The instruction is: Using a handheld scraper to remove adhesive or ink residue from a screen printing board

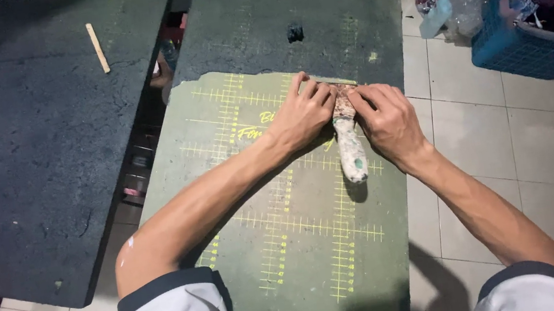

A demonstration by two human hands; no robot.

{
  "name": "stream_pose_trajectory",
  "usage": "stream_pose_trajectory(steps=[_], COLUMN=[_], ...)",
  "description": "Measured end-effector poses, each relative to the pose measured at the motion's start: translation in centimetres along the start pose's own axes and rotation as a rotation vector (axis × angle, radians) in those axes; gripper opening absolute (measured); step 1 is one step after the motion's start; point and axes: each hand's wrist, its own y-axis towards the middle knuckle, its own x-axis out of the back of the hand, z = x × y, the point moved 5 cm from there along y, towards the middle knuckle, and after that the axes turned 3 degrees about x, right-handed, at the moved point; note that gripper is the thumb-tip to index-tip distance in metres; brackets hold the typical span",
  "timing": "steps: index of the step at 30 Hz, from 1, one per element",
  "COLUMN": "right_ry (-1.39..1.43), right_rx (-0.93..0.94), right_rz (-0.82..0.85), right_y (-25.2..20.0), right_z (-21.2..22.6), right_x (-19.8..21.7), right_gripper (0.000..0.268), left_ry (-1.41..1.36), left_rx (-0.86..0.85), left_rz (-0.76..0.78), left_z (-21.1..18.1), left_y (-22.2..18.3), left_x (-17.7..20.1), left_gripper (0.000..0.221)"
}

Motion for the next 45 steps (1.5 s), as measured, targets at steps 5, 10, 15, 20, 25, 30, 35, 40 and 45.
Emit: stream_pose_trajectory(steps=[5,10,15,20,25,30,35,40,45], right_ry=[-0.152,-0.207,-0.175,-0.159,-0.140,-0.161,-0.050,0.013,-0.018], right_rx=[0.066,0.077,0.060,0.027,0.009,-0.002,-0.061,-0.088,-0.088], right_rz=[0.023,0.118,0.105,0.096,0.106,0.085,-0.010,-0.008,-0.006], right_y=[0.3,0.6,0.0,0.2,-0.3,0.1,2.3,2.1,1.7], right_z=[0.5,0.4,0.3,0.5,0.0,0.2,0.6,1.2,1.3], right_x=[-0.7,-1.4,-2.7,-2.6,-3.5,-3.5,-0.5,1.1,0.9], right_gripper=[0.023,0.025,0.023,0.021,0.022,0.020,0.018,0.020,0.022], left_ry=[0.023,0.002,-0.022,-0.027,-0.042,-0.030,0.024,0.003,0.017], left_rx=[0.047,0.072,0.079,0.084,0.079,0.101,0.128,0.076,0.071], left_rz=[0.062,0.104,0.149,0.175,0.161,0.151,0.120,0.067,0.038], left_z=[0.3,0.1,0.4,0.5,0.7,0.5,0.9,0.5,0.6], left_y=[-0.4,-0.8,-1.4,-1.7,-1.8,-1.8,0.0,0.6,0.3], left_x=[-1.6,-3.3,-4.8,-5.4,-5.6,-5.8,-2.3,1.1,0.6], left_gripper=[0.018,0.018,0.023,0.026,0.029,0.031,0.028,0.024,0.022])
